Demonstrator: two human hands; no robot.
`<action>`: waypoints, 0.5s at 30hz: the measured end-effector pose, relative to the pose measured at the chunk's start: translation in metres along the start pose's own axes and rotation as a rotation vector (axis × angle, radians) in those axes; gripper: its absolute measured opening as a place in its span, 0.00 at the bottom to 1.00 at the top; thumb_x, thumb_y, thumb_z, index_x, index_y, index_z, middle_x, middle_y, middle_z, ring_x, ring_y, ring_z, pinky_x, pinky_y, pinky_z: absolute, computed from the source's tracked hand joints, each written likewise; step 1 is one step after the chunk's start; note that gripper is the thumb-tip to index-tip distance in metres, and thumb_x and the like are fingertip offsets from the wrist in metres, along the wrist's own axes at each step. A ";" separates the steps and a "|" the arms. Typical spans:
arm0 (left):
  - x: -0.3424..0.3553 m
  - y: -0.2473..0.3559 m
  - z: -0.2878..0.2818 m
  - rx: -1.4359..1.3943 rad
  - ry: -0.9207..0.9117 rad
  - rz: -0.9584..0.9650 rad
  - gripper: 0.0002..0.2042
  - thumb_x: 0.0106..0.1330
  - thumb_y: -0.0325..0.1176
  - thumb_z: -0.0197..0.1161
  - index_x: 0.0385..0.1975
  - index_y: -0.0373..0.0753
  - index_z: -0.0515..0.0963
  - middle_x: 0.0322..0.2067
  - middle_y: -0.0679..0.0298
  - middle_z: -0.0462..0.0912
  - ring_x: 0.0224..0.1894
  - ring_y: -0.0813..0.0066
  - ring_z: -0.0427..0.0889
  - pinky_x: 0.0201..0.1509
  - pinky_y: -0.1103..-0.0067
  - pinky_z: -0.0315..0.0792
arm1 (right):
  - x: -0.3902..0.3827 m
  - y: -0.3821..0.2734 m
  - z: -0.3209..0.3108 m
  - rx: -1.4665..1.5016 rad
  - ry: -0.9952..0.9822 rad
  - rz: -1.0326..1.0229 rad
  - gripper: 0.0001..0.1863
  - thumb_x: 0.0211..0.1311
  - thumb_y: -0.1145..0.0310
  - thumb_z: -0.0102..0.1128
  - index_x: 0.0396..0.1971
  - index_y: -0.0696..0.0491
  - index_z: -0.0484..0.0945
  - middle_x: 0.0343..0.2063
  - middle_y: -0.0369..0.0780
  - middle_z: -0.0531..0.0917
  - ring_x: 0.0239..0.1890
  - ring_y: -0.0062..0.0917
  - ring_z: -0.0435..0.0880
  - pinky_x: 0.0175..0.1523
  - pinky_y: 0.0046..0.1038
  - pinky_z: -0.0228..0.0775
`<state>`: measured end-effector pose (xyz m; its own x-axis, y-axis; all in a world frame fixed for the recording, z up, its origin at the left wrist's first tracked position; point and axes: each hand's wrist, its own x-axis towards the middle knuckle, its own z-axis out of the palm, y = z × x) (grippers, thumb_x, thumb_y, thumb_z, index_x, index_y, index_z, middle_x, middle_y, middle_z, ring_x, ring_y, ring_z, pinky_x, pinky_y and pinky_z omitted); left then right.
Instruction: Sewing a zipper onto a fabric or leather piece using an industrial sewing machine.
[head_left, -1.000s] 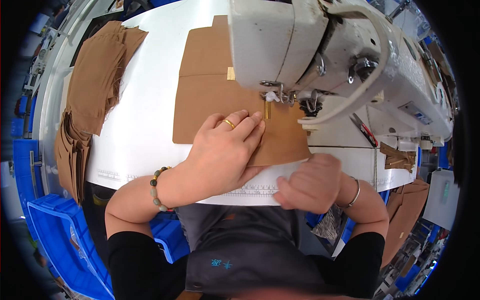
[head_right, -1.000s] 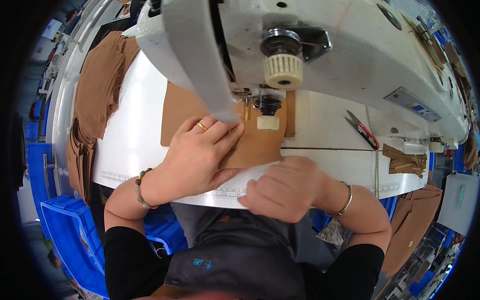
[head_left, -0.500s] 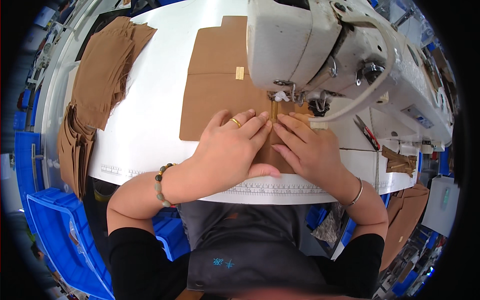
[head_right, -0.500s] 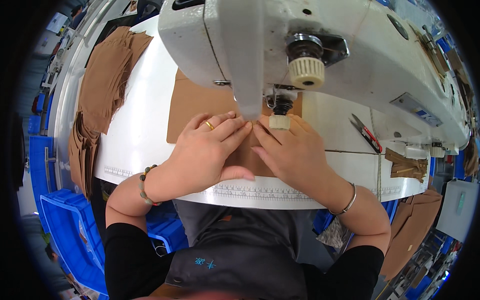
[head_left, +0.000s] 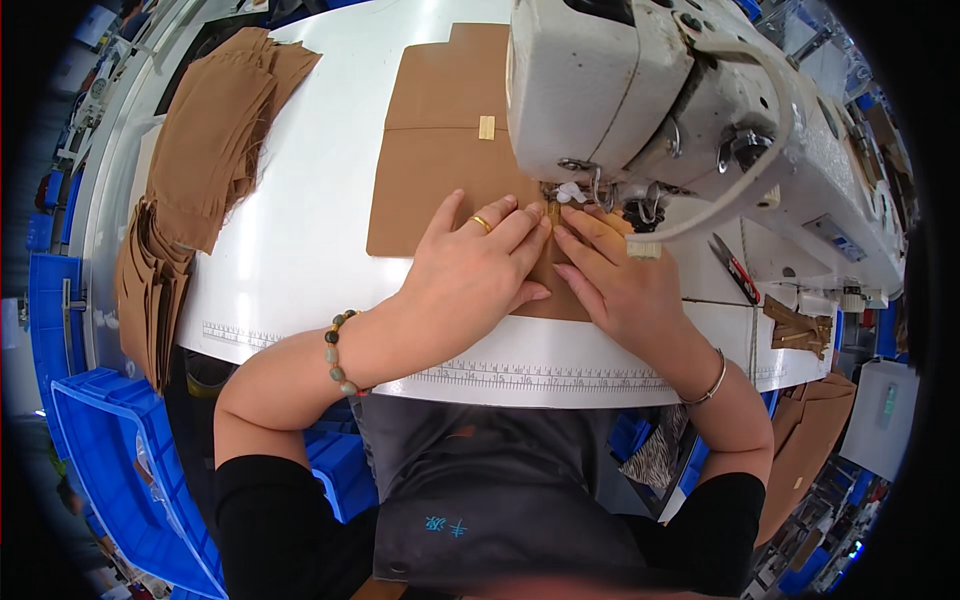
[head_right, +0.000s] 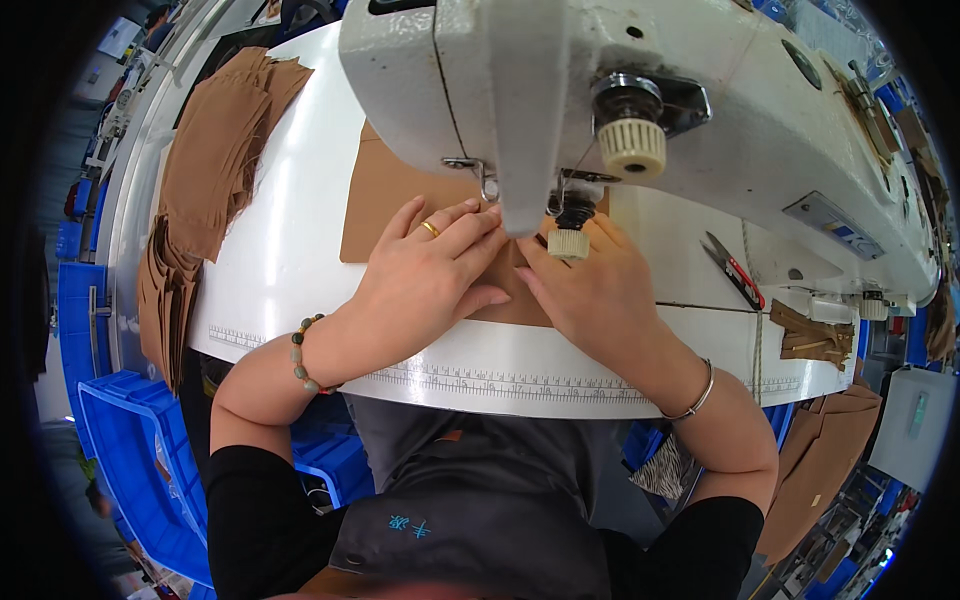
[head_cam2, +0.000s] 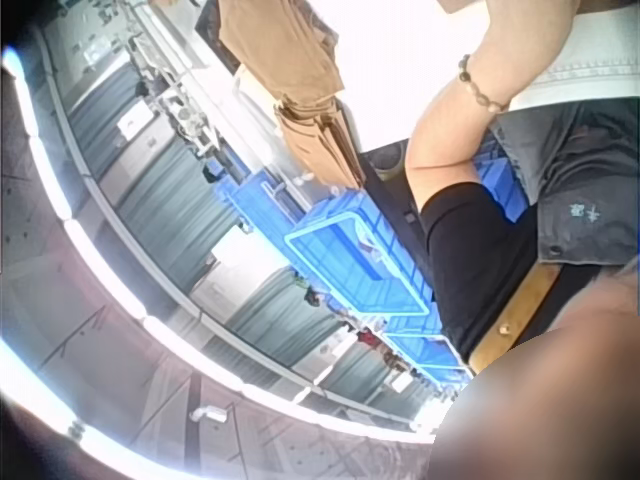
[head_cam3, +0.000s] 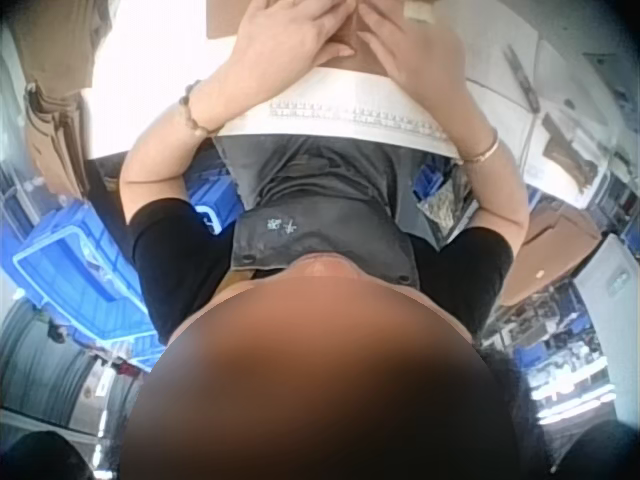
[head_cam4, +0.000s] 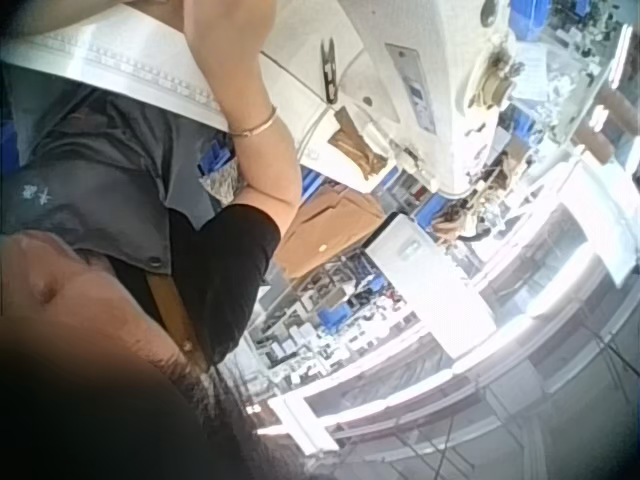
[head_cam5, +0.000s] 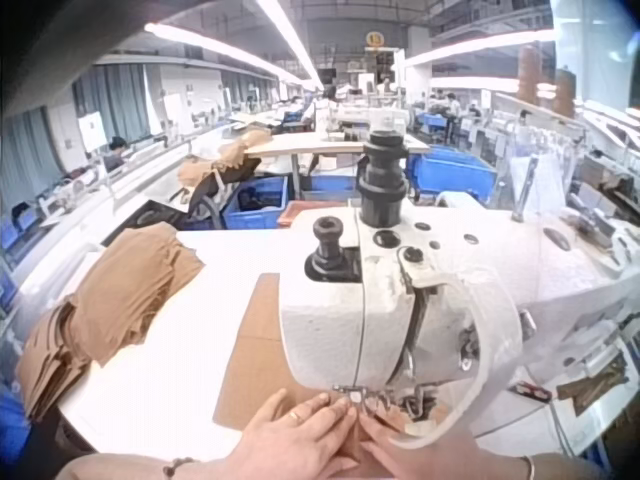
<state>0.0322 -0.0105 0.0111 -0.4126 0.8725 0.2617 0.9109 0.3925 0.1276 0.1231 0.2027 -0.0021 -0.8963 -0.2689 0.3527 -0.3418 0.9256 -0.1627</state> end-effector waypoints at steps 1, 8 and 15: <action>0.000 0.000 0.000 0.005 0.009 0.001 0.28 0.65 0.49 0.67 0.59 0.34 0.80 0.60 0.61 0.80 0.65 0.63 0.77 0.69 0.54 0.67 | 0.000 0.000 0.000 -0.010 -0.003 -0.001 0.20 0.63 0.63 0.70 0.53 0.54 0.85 0.57 0.40 0.84 0.59 0.35 0.84 0.53 0.34 0.81; 0.002 -0.003 0.000 0.002 -0.009 -0.003 0.29 0.65 0.49 0.68 0.60 0.35 0.80 0.59 0.62 0.80 0.65 0.63 0.77 0.69 0.54 0.67 | 0.000 0.001 0.000 0.015 -0.007 0.005 0.20 0.63 0.64 0.70 0.54 0.53 0.84 0.58 0.39 0.84 0.59 0.36 0.85 0.54 0.34 0.80; 0.004 -0.005 0.001 0.024 -0.011 -0.005 0.29 0.64 0.50 0.68 0.60 0.36 0.80 0.58 0.63 0.81 0.65 0.64 0.77 0.69 0.54 0.68 | 0.003 0.006 0.000 0.056 0.033 0.000 0.20 0.63 0.65 0.70 0.54 0.53 0.85 0.56 0.39 0.85 0.54 0.39 0.86 0.55 0.35 0.80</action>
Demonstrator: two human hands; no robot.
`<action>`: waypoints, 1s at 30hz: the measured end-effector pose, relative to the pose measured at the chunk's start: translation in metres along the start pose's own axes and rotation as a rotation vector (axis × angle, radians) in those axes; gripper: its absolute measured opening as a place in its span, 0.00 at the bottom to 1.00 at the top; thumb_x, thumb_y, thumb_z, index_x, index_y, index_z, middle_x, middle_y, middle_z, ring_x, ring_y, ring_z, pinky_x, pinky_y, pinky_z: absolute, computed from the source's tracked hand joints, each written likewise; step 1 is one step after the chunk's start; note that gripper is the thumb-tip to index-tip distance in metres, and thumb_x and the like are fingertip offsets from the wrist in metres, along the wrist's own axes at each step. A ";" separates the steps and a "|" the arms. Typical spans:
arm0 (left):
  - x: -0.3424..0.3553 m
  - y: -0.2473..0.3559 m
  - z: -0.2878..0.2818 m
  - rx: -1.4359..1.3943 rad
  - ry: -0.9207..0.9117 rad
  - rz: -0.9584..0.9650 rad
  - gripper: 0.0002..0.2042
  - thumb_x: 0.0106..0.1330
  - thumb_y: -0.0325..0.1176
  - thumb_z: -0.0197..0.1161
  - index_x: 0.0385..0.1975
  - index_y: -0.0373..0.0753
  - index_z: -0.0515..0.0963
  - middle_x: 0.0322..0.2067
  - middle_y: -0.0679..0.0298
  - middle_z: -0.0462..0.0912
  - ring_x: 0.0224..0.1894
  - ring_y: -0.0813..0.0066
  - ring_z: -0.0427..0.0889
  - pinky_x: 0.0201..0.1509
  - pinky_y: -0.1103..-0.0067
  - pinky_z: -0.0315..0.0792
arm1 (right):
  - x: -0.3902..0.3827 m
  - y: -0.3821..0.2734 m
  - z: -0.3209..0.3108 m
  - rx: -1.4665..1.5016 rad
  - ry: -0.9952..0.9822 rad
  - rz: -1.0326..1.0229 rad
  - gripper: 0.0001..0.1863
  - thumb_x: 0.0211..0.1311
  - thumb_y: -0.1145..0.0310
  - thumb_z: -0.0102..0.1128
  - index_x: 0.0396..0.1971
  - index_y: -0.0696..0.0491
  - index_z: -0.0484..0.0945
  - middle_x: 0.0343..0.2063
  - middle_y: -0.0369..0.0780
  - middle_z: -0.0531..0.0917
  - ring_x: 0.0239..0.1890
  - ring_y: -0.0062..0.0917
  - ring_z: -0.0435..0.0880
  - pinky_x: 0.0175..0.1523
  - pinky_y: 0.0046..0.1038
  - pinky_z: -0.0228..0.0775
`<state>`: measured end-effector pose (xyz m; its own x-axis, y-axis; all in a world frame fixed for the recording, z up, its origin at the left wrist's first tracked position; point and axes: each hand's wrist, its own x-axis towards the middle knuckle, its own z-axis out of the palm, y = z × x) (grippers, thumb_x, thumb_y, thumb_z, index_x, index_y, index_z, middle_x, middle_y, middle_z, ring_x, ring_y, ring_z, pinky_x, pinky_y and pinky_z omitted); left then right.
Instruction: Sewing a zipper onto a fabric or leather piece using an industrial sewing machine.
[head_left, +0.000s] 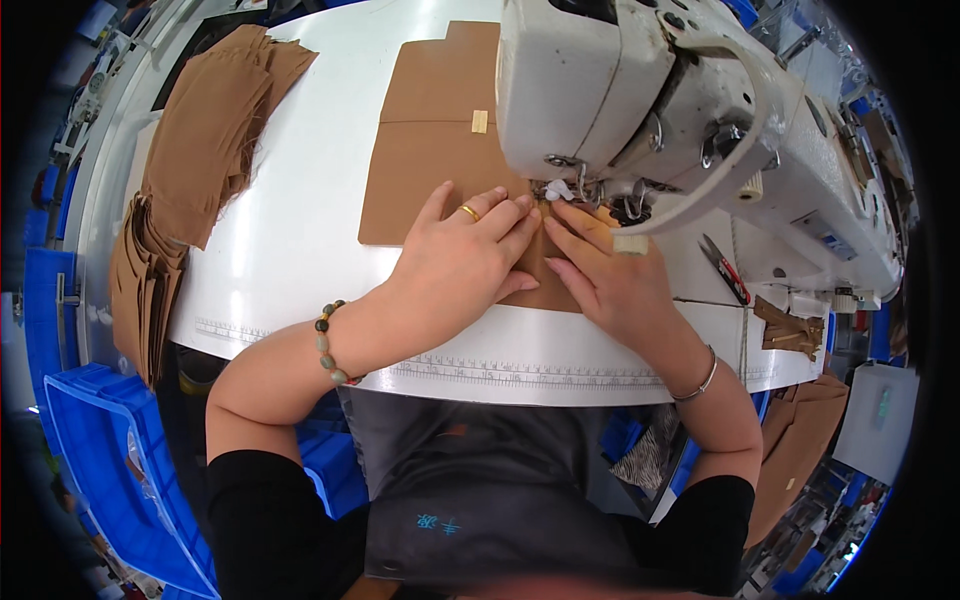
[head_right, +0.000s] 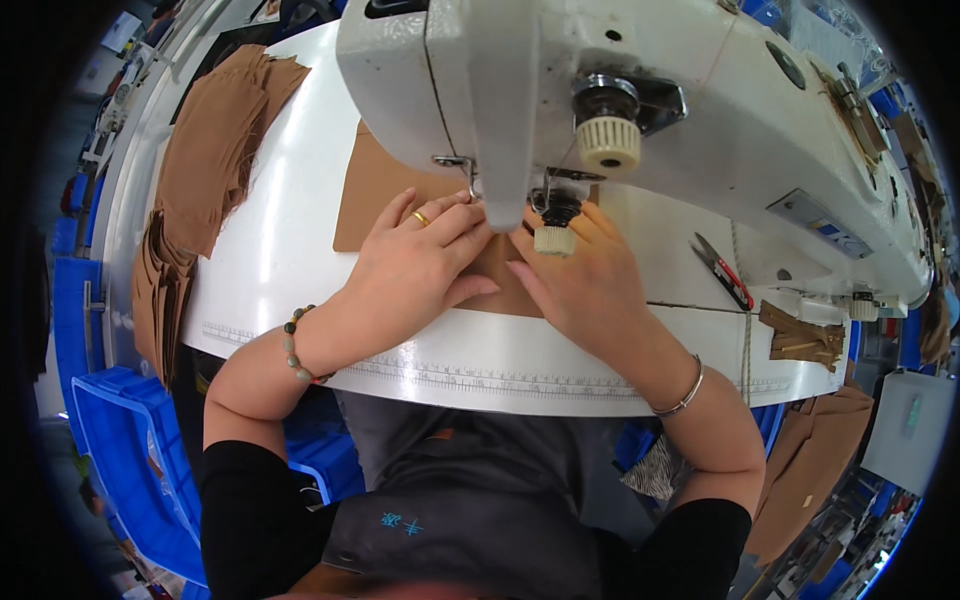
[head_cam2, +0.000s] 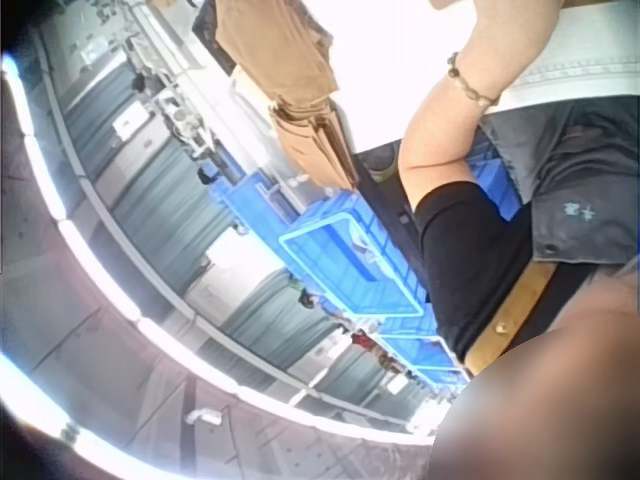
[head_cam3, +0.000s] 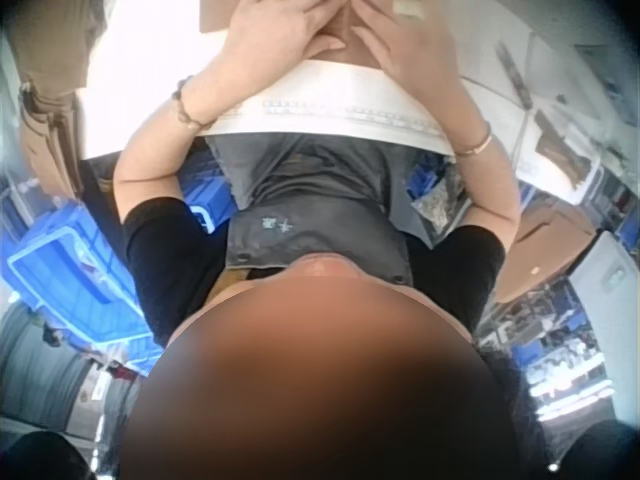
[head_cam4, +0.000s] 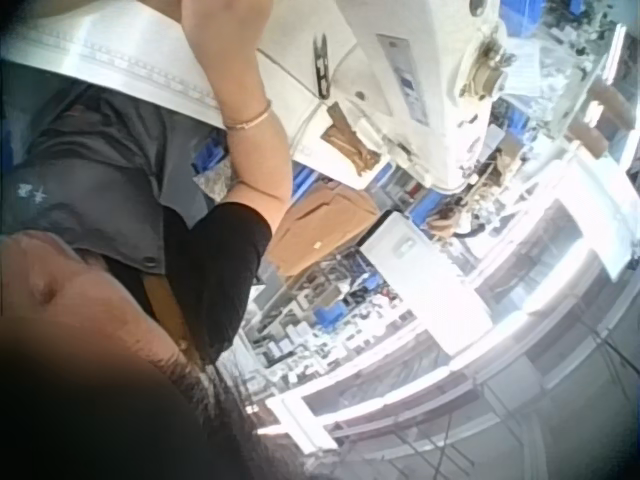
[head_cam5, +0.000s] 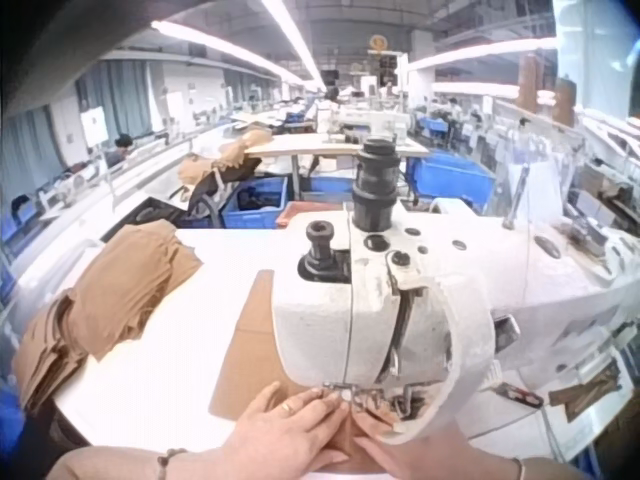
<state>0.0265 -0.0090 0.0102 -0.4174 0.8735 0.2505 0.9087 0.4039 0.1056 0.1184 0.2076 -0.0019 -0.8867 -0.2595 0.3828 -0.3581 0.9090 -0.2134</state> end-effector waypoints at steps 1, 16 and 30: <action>0.000 0.000 0.000 0.007 0.007 -0.006 0.29 0.64 0.50 0.68 0.60 0.36 0.80 0.58 0.63 0.81 0.65 0.64 0.77 0.69 0.54 0.68 | 0.000 0.001 0.000 0.030 0.012 0.008 0.20 0.63 0.65 0.71 0.54 0.54 0.85 0.55 0.40 0.86 0.54 0.37 0.87 0.55 0.33 0.79; -0.006 0.004 0.004 0.038 0.047 0.009 0.27 0.66 0.51 0.66 0.60 0.39 0.81 0.60 0.62 0.81 0.65 0.63 0.79 0.70 0.54 0.68 | -0.003 0.018 0.000 0.574 0.092 0.258 0.16 0.65 0.60 0.70 0.43 0.57 0.86 0.38 0.37 0.88 0.39 0.24 0.85 0.45 0.31 0.74; 0.003 0.000 0.005 0.020 0.090 0.007 0.24 0.64 0.47 0.69 0.56 0.41 0.83 0.52 0.64 0.82 0.61 0.63 0.79 0.68 0.55 0.70 | 0.002 0.003 0.008 0.056 0.093 0.009 0.23 0.59 0.58 0.72 0.52 0.54 0.86 0.44 0.41 0.88 0.50 0.38 0.83 0.67 0.44 0.69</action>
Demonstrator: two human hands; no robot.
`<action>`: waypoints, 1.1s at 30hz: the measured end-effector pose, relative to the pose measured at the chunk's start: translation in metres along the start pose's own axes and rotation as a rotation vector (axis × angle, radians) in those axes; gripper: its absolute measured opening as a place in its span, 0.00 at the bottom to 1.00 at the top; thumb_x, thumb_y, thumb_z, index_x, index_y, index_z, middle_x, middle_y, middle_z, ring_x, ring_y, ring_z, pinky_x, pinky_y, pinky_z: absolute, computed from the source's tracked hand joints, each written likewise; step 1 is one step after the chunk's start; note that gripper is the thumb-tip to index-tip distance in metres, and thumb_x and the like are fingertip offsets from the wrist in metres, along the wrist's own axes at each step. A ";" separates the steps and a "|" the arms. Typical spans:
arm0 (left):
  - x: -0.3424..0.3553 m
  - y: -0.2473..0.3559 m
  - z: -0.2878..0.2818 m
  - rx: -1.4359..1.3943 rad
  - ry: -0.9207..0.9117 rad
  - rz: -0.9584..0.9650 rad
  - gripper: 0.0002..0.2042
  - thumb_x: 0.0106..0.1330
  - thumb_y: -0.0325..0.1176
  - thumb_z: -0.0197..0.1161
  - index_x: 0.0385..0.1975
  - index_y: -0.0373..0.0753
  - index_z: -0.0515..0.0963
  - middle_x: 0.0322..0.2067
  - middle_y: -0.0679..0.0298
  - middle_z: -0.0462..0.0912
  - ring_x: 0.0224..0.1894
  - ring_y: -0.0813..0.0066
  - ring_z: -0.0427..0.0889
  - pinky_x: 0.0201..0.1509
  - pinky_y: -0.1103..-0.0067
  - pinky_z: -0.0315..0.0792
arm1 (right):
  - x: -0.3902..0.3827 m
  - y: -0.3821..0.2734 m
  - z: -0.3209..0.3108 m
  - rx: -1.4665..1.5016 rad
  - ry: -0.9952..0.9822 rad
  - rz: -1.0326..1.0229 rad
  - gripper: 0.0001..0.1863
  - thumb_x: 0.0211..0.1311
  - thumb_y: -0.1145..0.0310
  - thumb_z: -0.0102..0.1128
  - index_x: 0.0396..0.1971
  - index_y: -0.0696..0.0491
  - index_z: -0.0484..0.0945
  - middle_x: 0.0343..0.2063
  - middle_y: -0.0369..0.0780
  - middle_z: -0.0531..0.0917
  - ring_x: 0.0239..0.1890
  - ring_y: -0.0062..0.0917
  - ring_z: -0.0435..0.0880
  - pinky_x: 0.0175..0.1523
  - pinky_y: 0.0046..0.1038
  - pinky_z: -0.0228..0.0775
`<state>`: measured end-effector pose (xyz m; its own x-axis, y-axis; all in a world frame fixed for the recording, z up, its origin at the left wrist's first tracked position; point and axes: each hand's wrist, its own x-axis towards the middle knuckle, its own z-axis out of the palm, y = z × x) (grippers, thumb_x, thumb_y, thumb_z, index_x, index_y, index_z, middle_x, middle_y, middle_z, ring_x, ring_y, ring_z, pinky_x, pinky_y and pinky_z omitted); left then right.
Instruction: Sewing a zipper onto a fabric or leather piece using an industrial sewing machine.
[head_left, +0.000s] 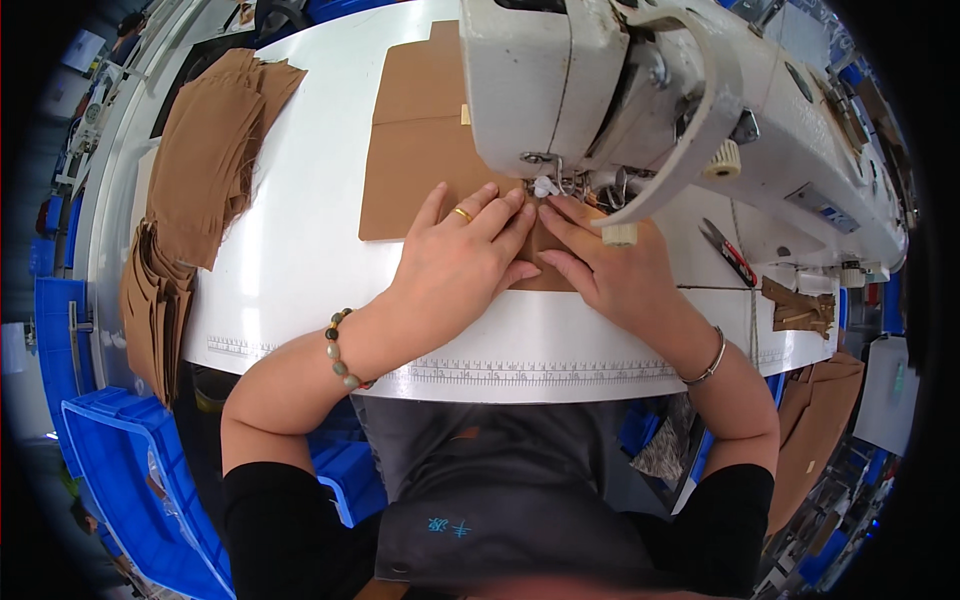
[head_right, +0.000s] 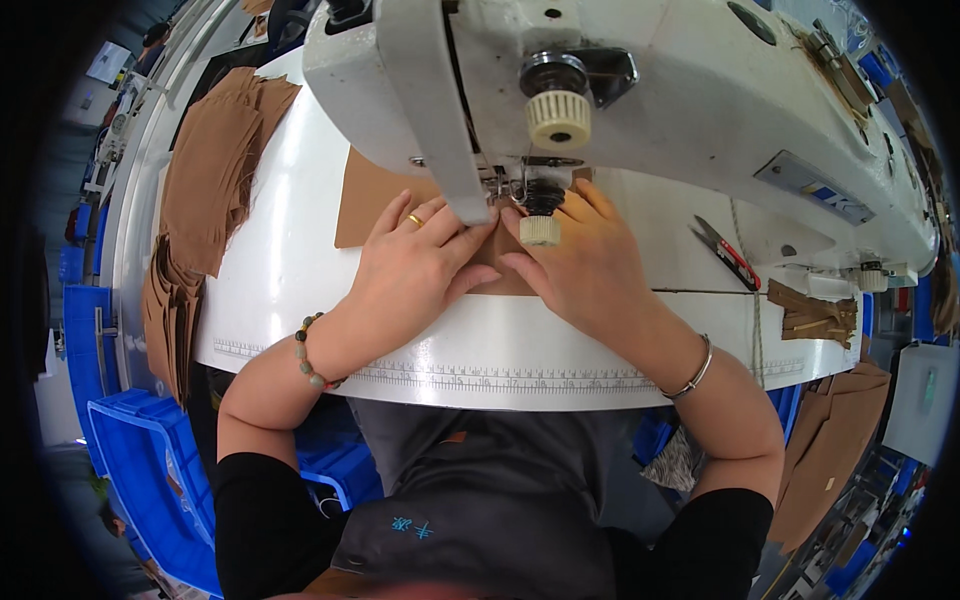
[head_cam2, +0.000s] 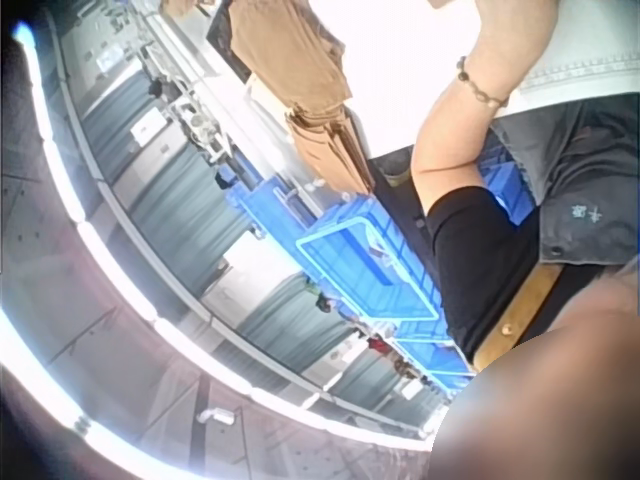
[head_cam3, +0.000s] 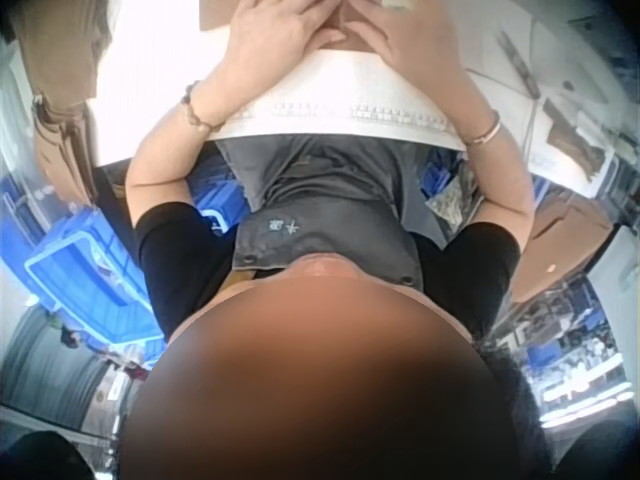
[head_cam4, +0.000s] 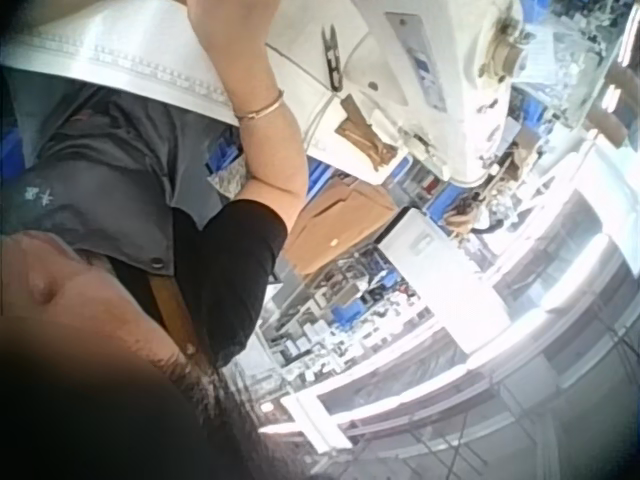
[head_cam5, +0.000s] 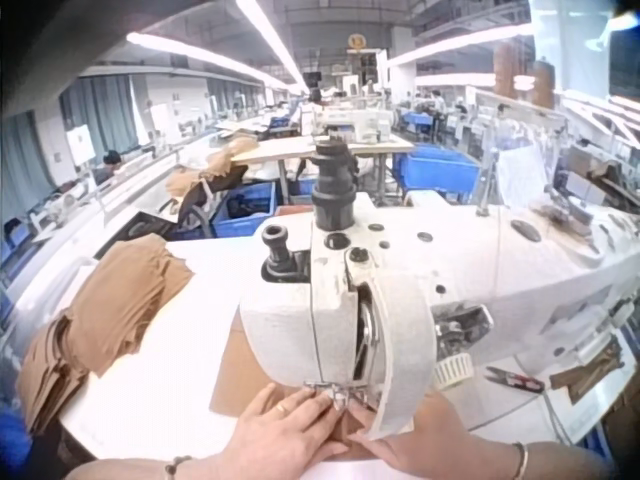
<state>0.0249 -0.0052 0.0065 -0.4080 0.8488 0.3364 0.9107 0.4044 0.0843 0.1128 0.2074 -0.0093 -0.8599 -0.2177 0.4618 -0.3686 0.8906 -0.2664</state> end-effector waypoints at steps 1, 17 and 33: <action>0.000 0.000 0.000 0.001 -0.002 0.001 0.24 0.64 0.47 0.69 0.56 0.41 0.83 0.52 0.64 0.82 0.61 0.63 0.79 0.68 0.55 0.70 | 0.000 0.000 0.000 -0.002 0.002 0.002 0.24 0.59 0.58 0.72 0.52 0.54 0.86 0.44 0.41 0.88 0.49 0.38 0.83 0.67 0.44 0.69; 0.001 -0.002 -0.001 0.010 -0.062 -0.003 0.29 0.64 0.53 0.66 0.58 0.39 0.81 0.58 0.62 0.81 0.63 0.62 0.78 0.69 0.54 0.67 | 0.001 0.002 0.002 -0.042 -0.026 0.025 0.24 0.60 0.56 0.71 0.54 0.51 0.86 0.35 0.42 0.85 0.45 0.39 0.83 0.69 0.46 0.67; 0.000 -0.003 0.007 0.009 -0.007 -0.010 0.25 0.63 0.55 0.67 0.49 0.41 0.85 0.56 0.60 0.82 0.66 0.61 0.77 0.69 0.53 0.67 | 0.006 0.015 -0.001 -0.089 0.043 0.123 0.14 0.60 0.67 0.69 0.45 0.53 0.87 0.40 0.43 0.86 0.47 0.40 0.82 0.61 0.43 0.73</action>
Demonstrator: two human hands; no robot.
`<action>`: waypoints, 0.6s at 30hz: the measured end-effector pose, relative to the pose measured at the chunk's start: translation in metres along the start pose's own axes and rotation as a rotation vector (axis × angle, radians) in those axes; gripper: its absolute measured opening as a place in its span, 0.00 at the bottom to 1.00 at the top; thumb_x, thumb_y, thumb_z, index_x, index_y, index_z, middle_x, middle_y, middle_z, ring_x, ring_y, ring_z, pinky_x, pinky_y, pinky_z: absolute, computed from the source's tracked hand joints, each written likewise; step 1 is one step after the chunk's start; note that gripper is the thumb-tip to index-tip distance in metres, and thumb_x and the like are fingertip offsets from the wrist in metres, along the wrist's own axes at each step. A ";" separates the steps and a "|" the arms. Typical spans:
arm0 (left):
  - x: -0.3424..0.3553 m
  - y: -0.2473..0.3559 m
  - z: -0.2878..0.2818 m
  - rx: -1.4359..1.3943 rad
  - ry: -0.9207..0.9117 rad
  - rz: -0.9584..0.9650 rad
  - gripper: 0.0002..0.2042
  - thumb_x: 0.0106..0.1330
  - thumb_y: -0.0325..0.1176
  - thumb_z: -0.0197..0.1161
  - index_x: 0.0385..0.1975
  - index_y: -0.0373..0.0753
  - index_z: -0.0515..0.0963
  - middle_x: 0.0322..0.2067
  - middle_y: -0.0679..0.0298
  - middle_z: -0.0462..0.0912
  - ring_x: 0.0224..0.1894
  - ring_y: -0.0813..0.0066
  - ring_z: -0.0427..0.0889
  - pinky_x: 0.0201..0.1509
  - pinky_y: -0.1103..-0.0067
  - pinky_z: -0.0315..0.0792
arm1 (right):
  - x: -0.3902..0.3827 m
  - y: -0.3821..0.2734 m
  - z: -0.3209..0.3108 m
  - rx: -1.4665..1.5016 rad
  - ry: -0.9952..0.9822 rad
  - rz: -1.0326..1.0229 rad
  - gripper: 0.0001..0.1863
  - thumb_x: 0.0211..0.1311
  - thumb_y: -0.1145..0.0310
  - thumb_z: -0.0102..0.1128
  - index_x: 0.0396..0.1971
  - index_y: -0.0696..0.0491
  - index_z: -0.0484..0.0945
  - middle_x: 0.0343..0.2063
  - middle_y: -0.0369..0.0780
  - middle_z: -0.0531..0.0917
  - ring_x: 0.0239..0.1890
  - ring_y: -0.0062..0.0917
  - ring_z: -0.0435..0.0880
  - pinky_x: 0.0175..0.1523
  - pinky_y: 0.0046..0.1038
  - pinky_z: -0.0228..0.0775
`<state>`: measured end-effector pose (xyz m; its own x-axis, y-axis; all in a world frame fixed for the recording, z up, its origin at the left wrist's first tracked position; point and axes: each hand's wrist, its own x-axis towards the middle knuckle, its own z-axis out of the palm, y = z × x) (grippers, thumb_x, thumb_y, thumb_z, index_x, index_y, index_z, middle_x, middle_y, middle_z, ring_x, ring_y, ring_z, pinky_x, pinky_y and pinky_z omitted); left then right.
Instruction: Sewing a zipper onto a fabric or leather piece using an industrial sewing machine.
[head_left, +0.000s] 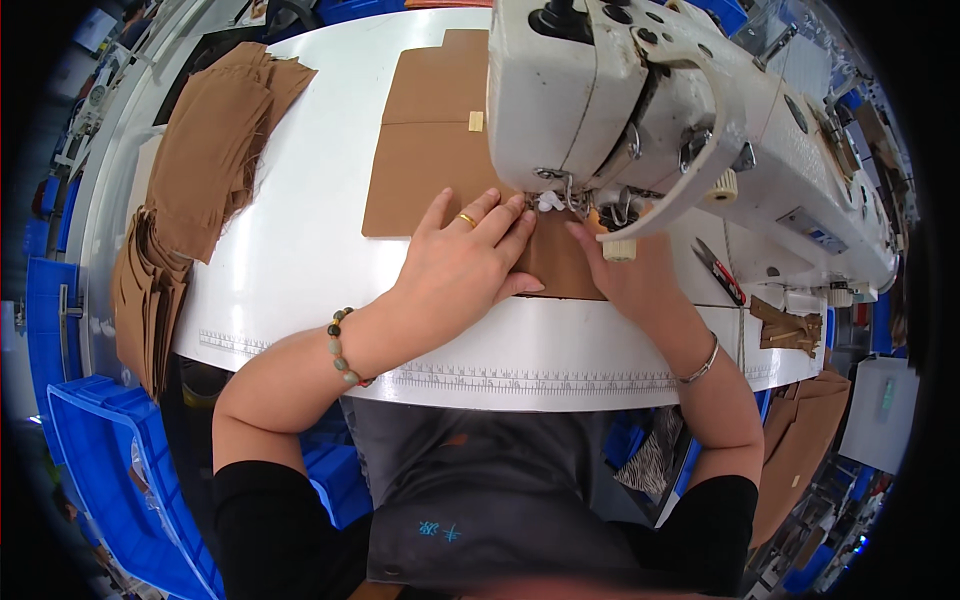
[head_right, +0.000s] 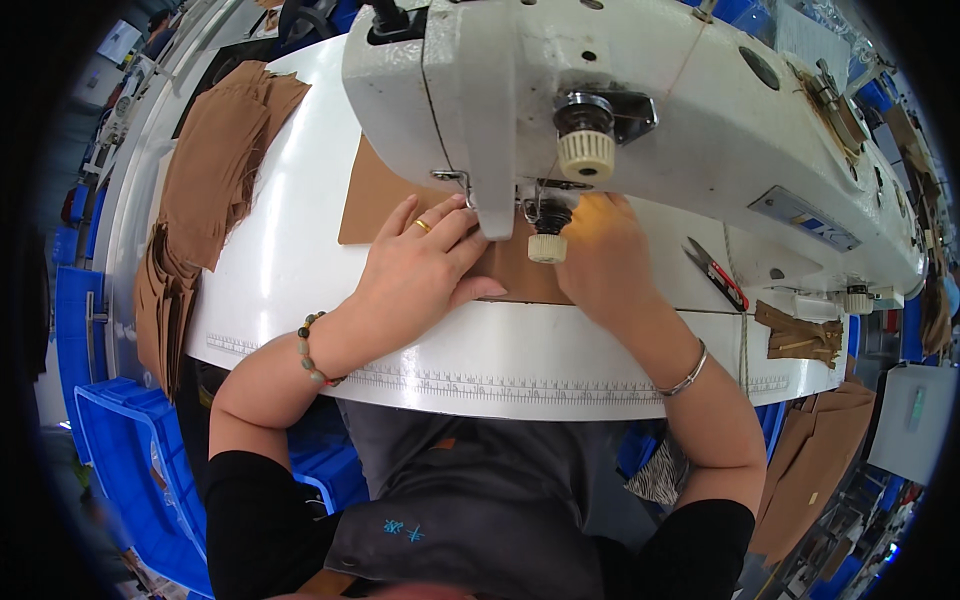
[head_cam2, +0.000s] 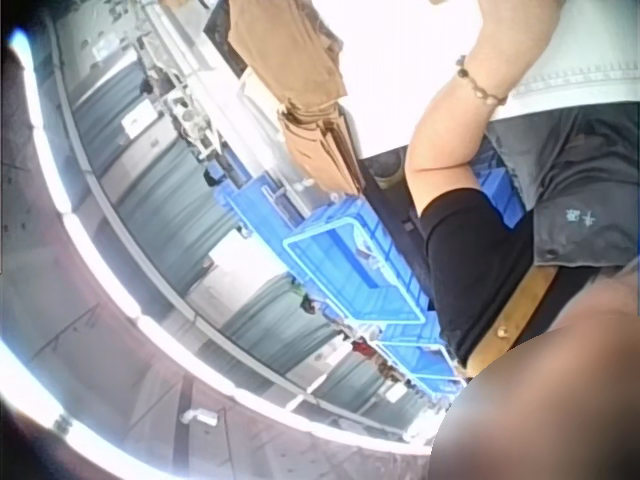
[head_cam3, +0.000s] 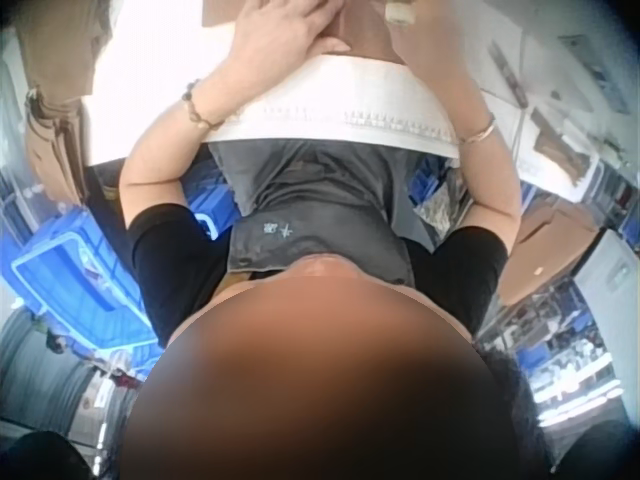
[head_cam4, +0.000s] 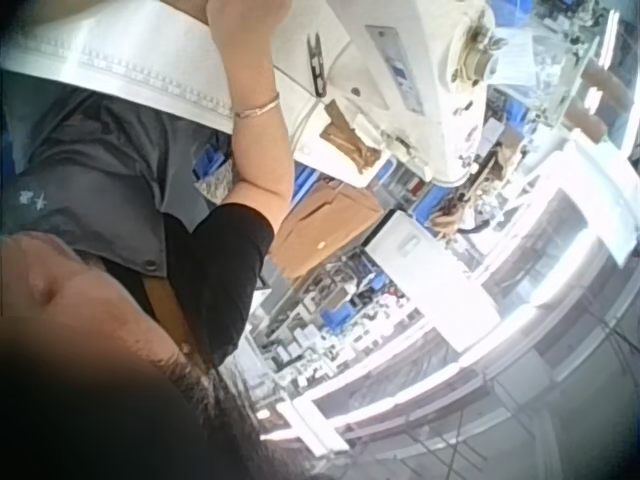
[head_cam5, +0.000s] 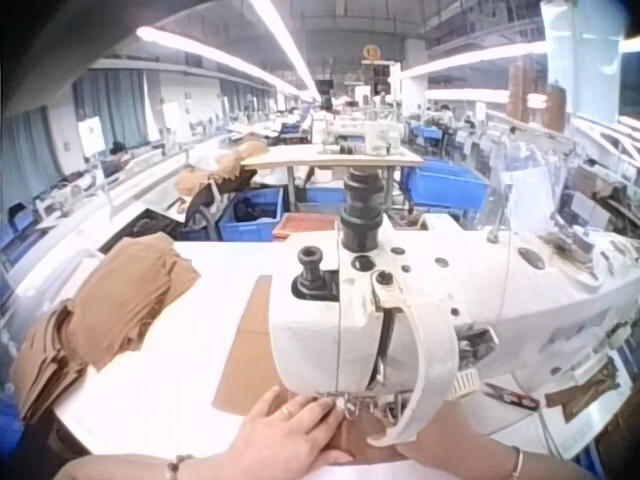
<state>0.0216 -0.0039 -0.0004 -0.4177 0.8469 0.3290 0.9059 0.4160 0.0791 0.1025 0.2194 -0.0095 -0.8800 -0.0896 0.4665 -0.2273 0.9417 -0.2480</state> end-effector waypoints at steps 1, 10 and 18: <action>-0.001 0.001 0.000 0.000 0.000 -0.001 0.25 0.63 0.55 0.67 0.49 0.41 0.85 0.56 0.60 0.82 0.66 0.61 0.77 0.69 0.53 0.67 | 0.003 0.004 -0.003 0.035 -0.083 0.074 0.11 0.59 0.70 0.67 0.41 0.54 0.87 0.37 0.43 0.86 0.45 0.41 0.83 0.59 0.43 0.74; -0.009 0.005 -0.006 0.038 -0.059 0.028 0.27 0.70 0.50 0.63 0.60 0.36 0.80 0.63 0.58 0.79 0.67 0.58 0.76 0.72 0.54 0.66 | -0.022 -0.046 -0.014 -0.228 -0.135 -0.181 0.14 0.60 0.68 0.69 0.41 0.63 0.86 0.44 0.52 0.89 0.49 0.38 0.89 0.58 0.42 0.77; -0.006 0.001 -0.007 -0.056 -0.002 0.116 0.26 0.63 0.41 0.70 0.58 0.33 0.80 0.58 0.56 0.82 0.57 0.60 0.82 0.64 0.65 0.76 | -0.034 -0.044 -0.046 0.016 -0.076 -0.281 0.11 0.61 0.69 0.69 0.39 0.60 0.85 0.39 0.48 0.88 0.47 0.38 0.88 0.60 0.43 0.78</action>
<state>0.0254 -0.0114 0.0046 -0.3100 0.8890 0.3371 0.9506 0.2962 0.0928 0.1612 0.1955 0.0244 -0.8104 -0.3707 0.4537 -0.4726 0.8713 -0.1322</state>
